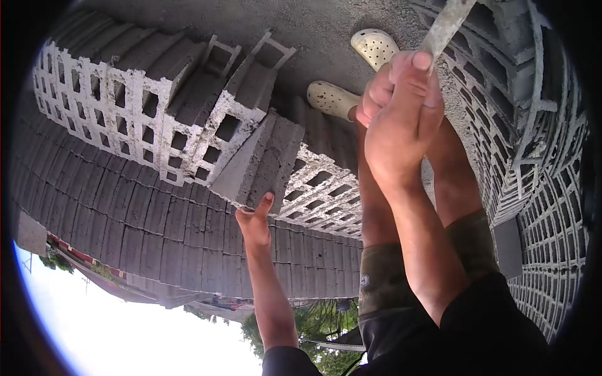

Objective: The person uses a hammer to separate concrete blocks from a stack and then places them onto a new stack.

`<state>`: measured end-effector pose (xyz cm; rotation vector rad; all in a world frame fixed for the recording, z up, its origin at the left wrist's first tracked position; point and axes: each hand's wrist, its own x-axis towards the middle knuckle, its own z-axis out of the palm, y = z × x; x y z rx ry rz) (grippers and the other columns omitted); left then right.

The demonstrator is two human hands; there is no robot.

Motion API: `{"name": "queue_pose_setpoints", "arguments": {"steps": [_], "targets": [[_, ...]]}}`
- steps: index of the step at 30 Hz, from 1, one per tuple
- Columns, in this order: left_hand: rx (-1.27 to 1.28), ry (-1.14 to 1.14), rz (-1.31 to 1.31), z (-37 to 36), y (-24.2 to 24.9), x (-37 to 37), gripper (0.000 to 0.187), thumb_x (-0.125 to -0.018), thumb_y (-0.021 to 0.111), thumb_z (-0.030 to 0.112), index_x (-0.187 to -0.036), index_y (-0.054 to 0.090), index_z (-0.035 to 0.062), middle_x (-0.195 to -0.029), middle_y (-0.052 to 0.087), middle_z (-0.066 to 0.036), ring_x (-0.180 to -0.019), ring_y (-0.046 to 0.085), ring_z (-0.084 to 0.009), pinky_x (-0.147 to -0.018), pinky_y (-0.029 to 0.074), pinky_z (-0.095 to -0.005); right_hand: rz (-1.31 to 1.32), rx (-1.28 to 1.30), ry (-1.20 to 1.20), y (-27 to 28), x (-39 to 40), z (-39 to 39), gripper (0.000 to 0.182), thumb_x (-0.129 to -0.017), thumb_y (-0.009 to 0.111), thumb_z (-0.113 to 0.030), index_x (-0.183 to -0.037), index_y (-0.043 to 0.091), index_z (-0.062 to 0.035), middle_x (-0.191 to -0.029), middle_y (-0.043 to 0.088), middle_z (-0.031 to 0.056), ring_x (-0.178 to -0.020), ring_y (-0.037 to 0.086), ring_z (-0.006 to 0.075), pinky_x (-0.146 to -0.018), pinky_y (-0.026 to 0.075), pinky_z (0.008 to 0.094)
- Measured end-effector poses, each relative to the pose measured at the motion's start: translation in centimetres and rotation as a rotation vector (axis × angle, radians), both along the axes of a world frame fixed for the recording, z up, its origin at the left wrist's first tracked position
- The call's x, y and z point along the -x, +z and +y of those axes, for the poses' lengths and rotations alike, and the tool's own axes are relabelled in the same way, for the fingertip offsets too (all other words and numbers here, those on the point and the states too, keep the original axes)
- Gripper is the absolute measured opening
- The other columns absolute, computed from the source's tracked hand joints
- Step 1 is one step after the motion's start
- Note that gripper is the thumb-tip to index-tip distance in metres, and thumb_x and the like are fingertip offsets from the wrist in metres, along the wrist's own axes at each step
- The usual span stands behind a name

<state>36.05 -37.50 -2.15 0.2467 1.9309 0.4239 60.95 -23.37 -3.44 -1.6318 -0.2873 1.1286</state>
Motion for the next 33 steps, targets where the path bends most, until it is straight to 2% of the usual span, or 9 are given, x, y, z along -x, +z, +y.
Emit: {"name": "queue_pose_setpoints", "arguments": {"steps": [4, 7, 9, 12, 16, 19, 24, 28, 33], "targets": [[-0.012, -0.051, -0.010, 0.2, -0.1, -0.1, 0.039, -0.075, 0.073, 0.003, -0.111, 0.060, -0.0069, -0.109, 0.063, -0.009, -0.098, 0.058, -0.0177, -0.092, 0.042, -0.0297, 0.024, 0.713, 0.782, -4.7, 10.5, -14.2, 0.040, -0.099, 0.036, -0.025, -0.082, 0.054, 0.0061, -0.069, 0.058, 0.0264, -0.068, 0.058, 0.0423, -0.065, 0.042, 0.0479], [-0.044, -0.010, 0.019, 0.2, -0.2, -0.3, 0.039, -0.075, 0.074, 0.003, -0.110, 0.059, -0.0079, -0.109, 0.063, -0.010, -0.098, 0.057, -0.0176, -0.093, 0.041, -0.0297, -0.060, 0.746, 0.686, -3.4, 8.4, -12.8, 0.042, -0.099, 0.035, -0.027, -0.081, 0.054, 0.0058, -0.071, 0.058, 0.0274, -0.068, 0.059, 0.0426, -0.065, 0.041, 0.0497], [0.002, -0.026, -0.007, -0.3, 0.1, 0.3, 0.040, -0.075, 0.074, 0.003, -0.110, 0.059, -0.0087, -0.109, 0.062, -0.010, -0.097, 0.057, -0.0176, -0.093, 0.041, -0.0295, -0.100, 0.726, 0.668, -1.5, 4.2, -8.5, 0.046, -0.101, 0.034, -0.031, -0.080, 0.052, 0.0049, -0.066, 0.056, 0.0246, -0.064, 0.056, 0.0421, -0.063, 0.041, 0.0478], [-0.030, -0.006, -0.001, 0.1, 0.2, -0.2, 0.041, -0.075, 0.074, 0.003, -0.110, 0.059, -0.0088, -0.108, 0.062, -0.010, -0.096, 0.058, -0.0174, -0.092, 0.041, -0.0293, 0.009, 0.483, 0.295, -2.1, -0.1, -4.4, 0.049, -0.102, 0.032, -0.041, -0.073, 0.046, -0.0033, -0.055, 0.041, 0.0016, -0.049, 0.042, 0.0092, -0.046, 0.035, 0.0288], [-0.011, -0.015, 0.036, -0.1, 0.1, 0.1, 0.040, -0.075, 0.075, 0.002, -0.110, 0.059, -0.0082, -0.108, 0.062, -0.010, -0.096, 0.057, -0.0170, -0.092, 0.041, -0.0291, 0.056, 0.229, -0.114, -2.9, 3.1, -4.9, 0.048, -0.101, 0.032, -0.041, -0.068, 0.040, -0.0073, -0.055, 0.040, -0.0001, -0.046, 0.037, 0.0070, -0.042, 0.033, 0.0247], [-0.002, -0.012, 0.013, -0.4, -0.1, 0.3, 0.043, -0.075, 0.075, 0.003, -0.112, 0.057, -0.0093, -0.111, 0.061, -0.009, -0.098, 0.056, -0.0163, -0.091, 0.042, -0.0289, 0.188, 0.779, 0.662, -5.3, 12.1, -15.5, 0.045, -0.098, 0.036, -0.030, -0.078, 0.053, 0.0061, -0.063, 0.052, 0.0205, -0.063, 0.054, 0.0373, -0.069, 0.047, 0.0457], [-0.015, -0.019, 0.036, -0.8, 0.3, 0.2, 0.045, -0.074, 0.075, 0.002, -0.113, 0.056, -0.0089, -0.112, 0.061, -0.010, -0.099, 0.057, -0.0171, -0.092, 0.042, -0.0299, 0.857, 0.816, 0.198, -4.0, 6.8, -12.4, 0.045, -0.098, 0.042, -0.044, -0.073, 0.047, -0.0067, -0.052, 0.037, -0.0027, -0.039, 0.037, 0.0086, -0.034, 0.035, 0.0287], [-0.052, -0.008, 0.027, 0.1, 0.2, -0.4, 0.044, -0.074, 0.075, 0.002, -0.112, 0.057, -0.0073, -0.111, 0.060, -0.010, -0.099, 0.057, -0.0180, -0.093, 0.043, -0.0307, 0.502, 0.559, -0.034, -2.9, 0.3, -6.6, 0.046, -0.098, 0.038, -0.052, -0.069, 0.033, -0.0159, -0.053, 0.025, -0.0076, -0.040, 0.019, 0.0040, -0.036, 0.016, 0.0219], [-0.044, -0.020, 0.042, -0.4, -0.1, 0.0, 0.043, -0.075, 0.075, 0.003, -0.111, 0.056, -0.0086, -0.111, 0.060, -0.011, -0.099, 0.056, -0.0181, -0.093, 0.041, -0.0298, 0.202, 0.351, -0.115, -4.4, 4.7, -9.2, 0.046, -0.099, 0.035, -0.047, -0.068, 0.031, -0.0133, -0.052, 0.028, -0.0042, -0.039, 0.026, 0.0069, -0.034, 0.022, 0.0243]]}}
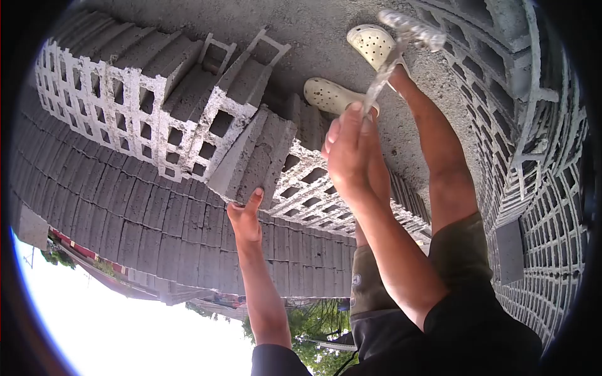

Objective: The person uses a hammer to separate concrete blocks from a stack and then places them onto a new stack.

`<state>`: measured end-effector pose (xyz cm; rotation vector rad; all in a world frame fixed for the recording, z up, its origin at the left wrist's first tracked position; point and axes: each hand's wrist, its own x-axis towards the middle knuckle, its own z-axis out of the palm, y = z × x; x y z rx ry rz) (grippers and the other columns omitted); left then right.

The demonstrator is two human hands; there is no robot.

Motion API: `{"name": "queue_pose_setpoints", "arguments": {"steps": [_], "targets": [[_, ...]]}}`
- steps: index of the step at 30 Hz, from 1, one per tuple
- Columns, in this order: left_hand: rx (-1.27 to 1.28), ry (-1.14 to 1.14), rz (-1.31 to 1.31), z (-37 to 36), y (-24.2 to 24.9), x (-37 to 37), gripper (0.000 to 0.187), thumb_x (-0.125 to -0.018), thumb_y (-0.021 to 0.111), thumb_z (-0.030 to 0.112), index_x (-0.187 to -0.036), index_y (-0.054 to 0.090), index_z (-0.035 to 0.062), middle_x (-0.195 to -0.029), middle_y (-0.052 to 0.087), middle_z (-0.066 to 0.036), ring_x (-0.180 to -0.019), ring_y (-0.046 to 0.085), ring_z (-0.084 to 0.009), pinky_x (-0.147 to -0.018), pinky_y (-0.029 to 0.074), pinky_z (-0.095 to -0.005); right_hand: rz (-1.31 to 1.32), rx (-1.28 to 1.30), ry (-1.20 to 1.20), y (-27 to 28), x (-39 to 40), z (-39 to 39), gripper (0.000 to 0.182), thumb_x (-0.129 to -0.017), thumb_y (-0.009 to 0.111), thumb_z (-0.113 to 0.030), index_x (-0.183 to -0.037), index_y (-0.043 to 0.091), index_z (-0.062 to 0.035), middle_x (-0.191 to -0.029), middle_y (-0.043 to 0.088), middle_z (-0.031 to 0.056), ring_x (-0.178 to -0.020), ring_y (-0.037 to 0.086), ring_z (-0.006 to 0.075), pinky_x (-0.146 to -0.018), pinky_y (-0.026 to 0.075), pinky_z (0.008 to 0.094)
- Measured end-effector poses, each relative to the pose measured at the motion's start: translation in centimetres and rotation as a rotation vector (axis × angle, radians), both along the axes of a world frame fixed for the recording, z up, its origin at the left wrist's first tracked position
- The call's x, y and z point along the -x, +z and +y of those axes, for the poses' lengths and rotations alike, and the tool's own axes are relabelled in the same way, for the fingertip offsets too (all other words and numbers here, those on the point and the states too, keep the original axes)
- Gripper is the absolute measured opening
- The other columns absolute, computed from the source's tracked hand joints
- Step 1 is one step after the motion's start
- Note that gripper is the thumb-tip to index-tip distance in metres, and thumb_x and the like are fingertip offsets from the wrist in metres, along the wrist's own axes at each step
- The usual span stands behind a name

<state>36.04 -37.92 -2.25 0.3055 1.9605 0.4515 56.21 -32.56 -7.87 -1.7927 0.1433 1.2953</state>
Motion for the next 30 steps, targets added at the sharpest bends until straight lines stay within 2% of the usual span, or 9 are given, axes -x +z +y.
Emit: {"name": "queue_pose_setpoints", "arguments": {"steps": [2, 5, 16, 17, 18, 19, 21, 23, 30], "targets": [[-0.008, 0.000, -0.019, 0.5, 0.0, -0.5, 0.042, -0.075, 0.075, 0.003, -0.111, 0.056, -0.0087, -0.111, 0.060, -0.011, -0.099, 0.056, -0.0180, -0.093, 0.041, -0.0296, 0.588, 0.487, 0.436, 1.3, 5.0, -5.2, 0.042, -0.099, 0.037, -0.044, -0.074, 0.035, -0.0110, -0.053, 0.029, -0.0041, -0.040, 0.028, 0.0080, -0.034, 0.025, 0.0262], [0.012, -0.026, -0.012, 0.4, -0.4, 0.2, 0.043, -0.075, 0.075, 0.004, -0.111, 0.056, -0.0086, -0.112, 0.060, -0.011, -0.100, 0.056, -0.0180, -0.093, 0.041, -0.0295, 1.086, 0.519, 0.159, 1.6, 0.6, -3.7, 0.043, -0.097, 0.041, -0.049, -0.074, 0.037, -0.0133, -0.054, 0.028, -0.0071, -0.041, 0.024, 0.0059, -0.036, 0.020, 0.0249], [0.027, -0.045, -0.033, 0.1, -0.3, -0.1, 0.050, -0.076, 0.074, 0.008, -0.119, 0.053, -0.0075, -0.116, 0.059, -0.010, -0.104, 0.055, -0.0180, -0.096, 0.039, -0.0308, 0.044, 0.063, 0.029, -1.1, -2.9, 2.8, 0.048, -0.099, 0.025, -0.054, -0.072, 0.030, -0.0151, -0.058, 0.028, -0.0047, -0.045, 0.024, 0.0055, -0.038, 0.020, 0.0234], [0.043, -0.043, -0.022, 0.1, -0.3, -0.1, 0.051, -0.076, 0.074, 0.006, -0.119, 0.053, -0.0076, -0.117, 0.059, -0.010, -0.104, 0.055, -0.0182, -0.095, 0.040, -0.0303, -0.117, 0.162, 0.249, -1.8, 1.1, -0.3, 0.063, -0.100, 0.019, -0.049, -0.060, 0.040, -0.0049, -0.052, 0.044, 0.0062, -0.046, 0.041, 0.0218, -0.047, 0.033, 0.0382], [0.018, -0.017, -0.027, 0.2, -0.1, -0.4, 0.050, -0.076, 0.074, 0.006, -0.118, 0.053, -0.0075, -0.116, 0.059, -0.010, -0.104, 0.055, -0.0182, -0.095, 0.040, -0.0300, 0.104, 0.371, 0.586, -0.6, 3.4, -2.3, 0.064, -0.101, 0.020, -0.045, -0.066, 0.049, -0.0003, -0.058, 0.055, 0.0152, -0.051, 0.050, 0.0318, -0.054, 0.039, 0.0469], [-0.018, 0.017, -0.031, 0.4, -0.3, -0.9, 0.049, -0.075, 0.074, 0.005, -0.118, 0.054, -0.0074, -0.116, 0.059, -0.010, -0.104, 0.055, -0.0181, -0.094, 0.041, -0.0296, 0.462, 0.513, 0.719, -1.2, 5.5, -5.3, 0.052, -0.100, 0.031, -0.046, -0.081, 0.054, -0.0035, -0.064, 0.053, 0.0060, -0.053, 0.052, 0.0179, -0.043, 0.035, 0.0349], [-0.016, 0.021, -0.037, 0.4, -0.1, -0.8, 0.047, -0.076, 0.074, 0.004, -0.116, 0.054, -0.0081, -0.114, 0.060, -0.010, -0.103, 0.055, -0.0178, -0.094, 0.041, -0.0290, 0.233, 0.451, 0.856, -1.0, 5.8, -5.0, 0.050, -0.099, 0.033, -0.048, -0.077, 0.050, -0.0067, -0.059, 0.047, 0.0020, -0.049, 0.046, 0.0150, -0.041, 0.032, 0.0330], [-0.007, 0.005, -0.029, 0.2, -0.2, -0.6, 0.047, -0.076, 0.075, 0.006, -0.115, 0.054, -0.0090, -0.111, 0.061, -0.011, -0.100, 0.056, -0.0174, -0.092, 0.042, -0.0281, 0.659, 0.601, 0.311, -0.2, 3.0, -0.6, 0.049, -0.098, 0.034, -0.051, -0.073, 0.044, -0.0107, -0.055, 0.037, -0.0025, -0.045, 0.036, 0.0109, -0.039, 0.027, 0.0283], [0.080, -0.061, 0.101, -0.5, -1.1, -0.1, 0.045, -0.073, 0.079, 0.015, -0.106, 0.058, -0.0081, -0.106, 0.063, -0.011, -0.095, 0.057, -0.0169, -0.087, 0.042, -0.0272, 0.435, 0.239, 0.075, 0.7, -4.1, 4.1, 0.051, -0.097, 0.038, -0.053, -0.062, 0.033, -0.0161, -0.053, 0.027, -0.0058, -0.040, 0.021, 0.0061, -0.038, 0.020, 0.0240]]}}
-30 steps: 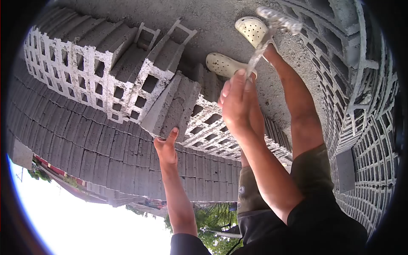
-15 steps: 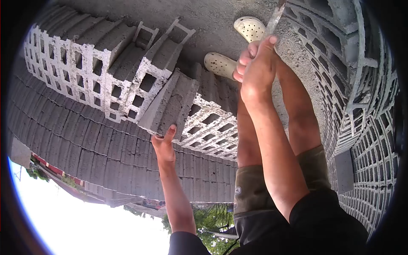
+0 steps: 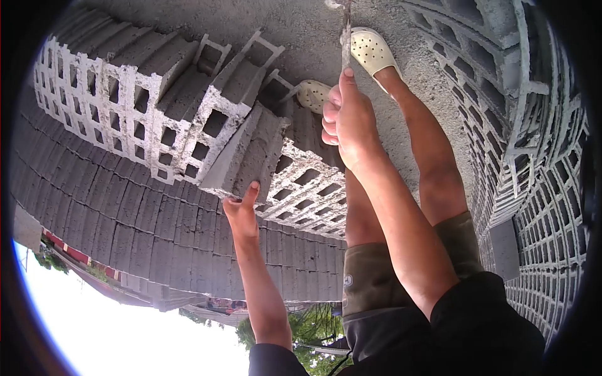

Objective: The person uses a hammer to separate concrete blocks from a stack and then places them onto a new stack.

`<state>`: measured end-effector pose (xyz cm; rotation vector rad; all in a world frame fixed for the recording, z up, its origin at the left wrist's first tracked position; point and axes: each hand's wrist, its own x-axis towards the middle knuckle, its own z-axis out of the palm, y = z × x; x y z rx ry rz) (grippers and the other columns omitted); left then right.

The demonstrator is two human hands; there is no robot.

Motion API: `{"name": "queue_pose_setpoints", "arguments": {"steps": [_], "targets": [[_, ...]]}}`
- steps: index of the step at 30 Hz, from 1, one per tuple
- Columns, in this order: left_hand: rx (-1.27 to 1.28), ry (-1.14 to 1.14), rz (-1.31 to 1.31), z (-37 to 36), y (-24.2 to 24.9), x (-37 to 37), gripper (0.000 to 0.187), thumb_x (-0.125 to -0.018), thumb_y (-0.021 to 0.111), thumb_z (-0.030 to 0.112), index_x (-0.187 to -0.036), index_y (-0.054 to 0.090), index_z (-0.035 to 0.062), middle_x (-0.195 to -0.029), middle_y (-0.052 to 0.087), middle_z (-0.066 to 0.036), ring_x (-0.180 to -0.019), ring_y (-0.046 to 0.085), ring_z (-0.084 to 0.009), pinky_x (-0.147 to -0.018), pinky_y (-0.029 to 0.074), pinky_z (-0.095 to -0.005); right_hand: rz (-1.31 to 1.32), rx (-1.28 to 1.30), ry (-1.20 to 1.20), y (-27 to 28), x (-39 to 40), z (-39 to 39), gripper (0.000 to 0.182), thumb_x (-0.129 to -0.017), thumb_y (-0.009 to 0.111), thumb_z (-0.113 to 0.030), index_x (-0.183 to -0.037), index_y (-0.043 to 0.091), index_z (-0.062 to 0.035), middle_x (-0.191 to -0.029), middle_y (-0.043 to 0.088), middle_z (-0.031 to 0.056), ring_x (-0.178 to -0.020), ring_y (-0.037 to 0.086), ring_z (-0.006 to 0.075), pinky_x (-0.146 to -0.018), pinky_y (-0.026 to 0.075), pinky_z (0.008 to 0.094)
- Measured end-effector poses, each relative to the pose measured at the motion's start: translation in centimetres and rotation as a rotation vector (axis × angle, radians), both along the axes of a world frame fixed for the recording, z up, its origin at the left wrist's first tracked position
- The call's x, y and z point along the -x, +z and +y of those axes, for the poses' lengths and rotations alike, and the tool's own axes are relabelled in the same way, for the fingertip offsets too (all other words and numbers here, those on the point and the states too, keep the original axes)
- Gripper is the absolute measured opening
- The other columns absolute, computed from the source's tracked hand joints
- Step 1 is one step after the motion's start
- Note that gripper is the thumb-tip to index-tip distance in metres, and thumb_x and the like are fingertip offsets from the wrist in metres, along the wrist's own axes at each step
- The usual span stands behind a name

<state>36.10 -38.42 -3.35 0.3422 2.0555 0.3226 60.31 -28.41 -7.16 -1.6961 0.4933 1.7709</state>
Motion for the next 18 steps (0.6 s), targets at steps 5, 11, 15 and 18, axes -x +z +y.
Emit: {"name": "queue_pose_setpoints", "arguments": {"steps": [5, 11, 15, 18], "targets": [[-0.049, -0.028, -0.017, 0.8, -2.7, -1.8, 0.049, -0.073, 0.079, 0.023, -0.103, 0.059, -0.0090, -0.103, 0.064, -0.014, -0.093, 0.058, -0.0189, -0.086, 0.043, -0.0294, -0.248, -0.182, 0.263, -1.2, 1.1, -3.5, 0.048, -0.097, 0.041, -0.047, -0.063, 0.037, -0.0135, -0.053, 0.038, -0.0027, -0.039, 0.033, 0.0082, -0.037, 0.026, 0.0257], [0.210, -0.266, 0.406, 3.1, -13.9, -4.8, 0.069, -0.066, 0.077, 0.040, -0.097, 0.057, -0.0178, -0.099, 0.062, -0.032, -0.096, 0.061, -0.0405, -0.087, 0.046, -0.0416, -0.573, -0.373, 0.972, -0.5, -2.3, -8.8, 0.033, -0.100, 0.041, -0.028, -0.106, 0.054, 0.0009, -0.057, 0.047, 0.0006, -0.050, 0.049, 0.0100, -0.049, 0.040, 0.0286], [0.255, -0.281, 0.451, 1.4, -13.9, -4.9, 0.063, -0.071, 0.076, 0.036, -0.103, 0.058, -0.0149, -0.108, 0.062, -0.027, -0.098, 0.060, -0.0338, -0.090, 0.044, -0.0392, -0.086, -0.242, 0.872, 2.4, -6.6, -9.2, 0.030, -0.095, 0.045, -0.019, -0.112, 0.048, 0.0049, -0.077, 0.061, 0.0137, -0.062, 0.058, 0.0141, -0.052, 0.044, 0.0292], [-0.214, -0.488, 0.694, -1.3, -10.3, -5.9, 0.047, -0.082, 0.068, 0.037, -0.102, 0.062, -0.0049, -0.103, 0.065, -0.021, -0.097, 0.060, -0.0334, -0.089, 0.044, -0.0426, -0.066, -0.337, 0.688, -0.2, -6.8, -10.7, 0.023, -0.093, 0.044, -0.018, -0.103, 0.048, 0.0033, -0.076, 0.058, 0.0098, -0.054, 0.052, 0.0118, -0.049, 0.042, 0.0276]]}}
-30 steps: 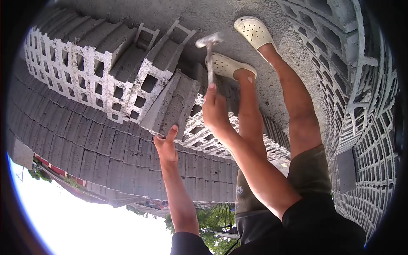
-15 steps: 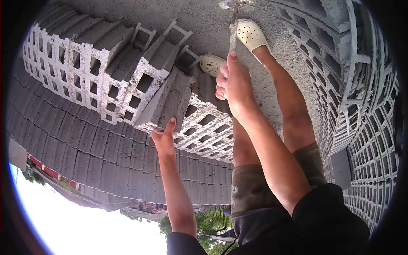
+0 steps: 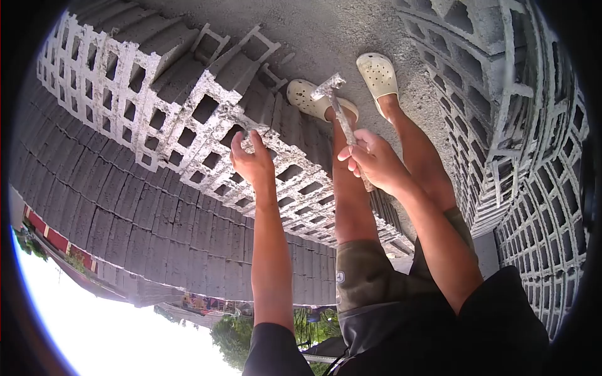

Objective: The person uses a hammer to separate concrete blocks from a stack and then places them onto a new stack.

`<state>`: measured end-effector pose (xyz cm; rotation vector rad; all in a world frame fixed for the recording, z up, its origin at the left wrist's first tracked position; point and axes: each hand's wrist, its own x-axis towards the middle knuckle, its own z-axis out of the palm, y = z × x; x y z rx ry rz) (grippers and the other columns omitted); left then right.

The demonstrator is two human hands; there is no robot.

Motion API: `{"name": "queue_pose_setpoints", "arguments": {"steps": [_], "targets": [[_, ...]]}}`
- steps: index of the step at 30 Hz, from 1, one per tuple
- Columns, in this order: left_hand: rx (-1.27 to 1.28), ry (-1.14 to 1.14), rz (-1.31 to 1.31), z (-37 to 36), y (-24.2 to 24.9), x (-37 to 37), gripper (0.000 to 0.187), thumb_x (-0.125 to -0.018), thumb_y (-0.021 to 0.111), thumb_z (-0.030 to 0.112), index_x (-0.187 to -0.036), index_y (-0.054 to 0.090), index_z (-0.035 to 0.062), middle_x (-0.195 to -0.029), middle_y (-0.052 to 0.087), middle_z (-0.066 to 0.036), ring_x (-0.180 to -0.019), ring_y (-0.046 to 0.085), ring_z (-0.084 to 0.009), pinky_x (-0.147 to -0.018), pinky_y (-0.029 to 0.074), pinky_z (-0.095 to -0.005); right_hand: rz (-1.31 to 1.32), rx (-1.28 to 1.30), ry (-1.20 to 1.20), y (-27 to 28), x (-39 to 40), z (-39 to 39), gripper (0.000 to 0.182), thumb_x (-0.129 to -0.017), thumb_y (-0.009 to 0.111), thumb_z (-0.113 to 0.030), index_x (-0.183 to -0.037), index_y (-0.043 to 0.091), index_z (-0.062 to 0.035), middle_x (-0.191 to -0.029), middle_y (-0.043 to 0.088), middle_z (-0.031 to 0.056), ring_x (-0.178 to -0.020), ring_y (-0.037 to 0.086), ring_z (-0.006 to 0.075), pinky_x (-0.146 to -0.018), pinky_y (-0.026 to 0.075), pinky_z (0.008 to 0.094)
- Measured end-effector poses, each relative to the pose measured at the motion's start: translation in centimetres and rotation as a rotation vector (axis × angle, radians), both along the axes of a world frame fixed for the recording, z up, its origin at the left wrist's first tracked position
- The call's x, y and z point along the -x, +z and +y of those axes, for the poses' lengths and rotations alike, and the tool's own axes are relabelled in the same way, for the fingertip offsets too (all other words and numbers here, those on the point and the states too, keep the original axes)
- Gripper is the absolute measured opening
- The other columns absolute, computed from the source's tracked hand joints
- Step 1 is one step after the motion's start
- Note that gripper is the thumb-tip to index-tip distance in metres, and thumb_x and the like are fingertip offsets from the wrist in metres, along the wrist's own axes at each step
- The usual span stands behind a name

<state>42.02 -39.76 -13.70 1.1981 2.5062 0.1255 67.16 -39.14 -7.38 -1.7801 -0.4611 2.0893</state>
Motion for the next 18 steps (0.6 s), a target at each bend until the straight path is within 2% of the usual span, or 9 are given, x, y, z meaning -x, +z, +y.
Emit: {"name": "queue_pose_setpoints", "arguments": {"steps": [2, 3, 5, 7, 9, 12, 15, 16, 18], "targets": [[0.004, 0.003, 0.077, -2.3, 2.6, -1.7, 0.045, -0.083, 0.067, 0.040, -0.098, 0.064, -0.0021, -0.097, 0.066, -0.018, -0.095, 0.060, -0.0330, -0.086, 0.045, -0.0427, 0.118, 0.396, -0.061, -0.6, -0.5, 0.0, 0.016, -0.092, 0.043, -0.017, -0.091, 0.045, -0.0007, -0.068, 0.050, 0.0048, -0.051, 0.044, 0.0098, -0.045, 0.040, 0.0277], [0.131, 0.187, -0.092, -3.0, 3.4, -2.8, 0.047, -0.083, 0.067, 0.042, -0.097, 0.064, -0.0030, -0.097, 0.065, -0.019, -0.096, 0.060, -0.0332, -0.087, 0.045, -0.0416, 0.130, 0.406, -0.059, -0.5, -0.7, -0.8, 0.016, -0.092, 0.043, -0.017, -0.091, 0.045, -0.0007, -0.068, 0.050, 0.0048, -0.051, 0.044, 0.0098, -0.045, 0.040, 0.0277], [0.072, 0.057, -0.030, -5.4, 2.1, -4.2, 0.056, -0.080, 0.069, 0.048, -0.097, 0.064, -0.0047, -0.097, 0.066, -0.019, -0.096, 0.060, -0.0333, -0.087, 0.046, -0.0417, 0.026, 0.483, -0.040, -0.5, -0.7, -2.9, 0.015, -0.090, 0.044, -0.017, -0.083, 0.040, -0.0041, -0.064, 0.042, 0.0025, -0.049, 0.038, 0.0088, -0.040, 0.037, 0.0273], [0.117, 0.040, 0.142, -6.4, 0.0, -4.9, 0.064, -0.076, 0.070, 0.053, -0.100, 0.064, -0.0055, -0.096, 0.066, -0.018, -0.096, 0.061, -0.0341, -0.088, 0.046, -0.0423, -0.005, 0.385, -0.076, 0.9, -0.4, -4.8, 0.017, -0.091, 0.043, -0.017, -0.080, 0.038, -0.0058, -0.058, 0.037, -0.0006, -0.043, 0.034, 0.0072, -0.036, 0.031, 0.0260], [0.079, 0.143, 0.047, -6.1, -1.9, -5.0, 0.077, -0.068, 0.072, 0.062, -0.099, 0.064, -0.0089, -0.092, 0.066, -0.021, -0.095, 0.061, -0.0365, -0.089, 0.045, -0.0431, 0.115, 0.407, -0.099, 1.7, -1.6, -4.4, 0.026, -0.096, 0.047, -0.024, -0.080, 0.037, -0.0073, -0.057, 0.036, -0.0018, -0.042, 0.034, 0.0064, -0.036, 0.031, 0.0249], [0.453, 0.256, 0.141, -3.6, -4.3, -4.6, 0.092, -0.053, 0.077, 0.069, -0.090, 0.063, -0.0144, -0.088, 0.066, -0.027, -0.092, 0.062, -0.0380, -0.089, 0.046, -0.0410, 0.243, 0.327, -0.050, 1.6, -3.0, -2.6, 0.036, -0.097, 0.050, -0.036, -0.079, 0.035, -0.0090, -0.058, 0.036, -0.0023, -0.043, 0.034, 0.0054, -0.037, 0.031, 0.0239], [0.394, 0.428, -0.032, -3.5, -3.7, -4.7, 0.065, -0.062, 0.078, 0.047, -0.082, 0.065, -0.0129, -0.083, 0.066, -0.026, -0.088, 0.063, -0.0375, -0.093, 0.042, -0.0409, 0.170, 0.236, -0.075, 1.1, -3.0, -3.1, 0.041, -0.095, 0.052, -0.043, -0.080, 0.034, -0.0098, -0.058, 0.036, -0.0031, -0.043, 0.034, 0.0048, -0.037, 0.030, 0.0234], [0.440, 0.442, -0.124, -3.2, -2.9, -4.5, 0.058, -0.061, 0.078, 0.039, -0.084, 0.065, -0.0129, -0.084, 0.067, -0.027, -0.084, 0.065, -0.0381, -0.082, 0.048, -0.0435, 0.168, 0.232, -0.033, 1.6, -3.1, -3.1, 0.040, -0.095, 0.052, -0.043, -0.081, 0.035, -0.0101, -0.059, 0.035, -0.0035, -0.044, 0.034, 0.0043, -0.037, 0.029, 0.0224], [0.441, 0.441, -0.119, -3.6, -3.4, -3.7, 0.060, -0.059, 0.080, 0.037, -0.089, 0.065, -0.0127, -0.088, 0.067, -0.027, -0.085, 0.066, -0.0370, -0.083, 0.050, -0.0405, 0.151, 0.255, -0.075, 2.1, -2.7, -3.5, 0.038, -0.095, 0.052, -0.043, -0.084, 0.036, -0.0099, -0.059, 0.034, -0.0036, -0.044, 0.034, 0.0039, -0.037, 0.029, 0.0220]]}}
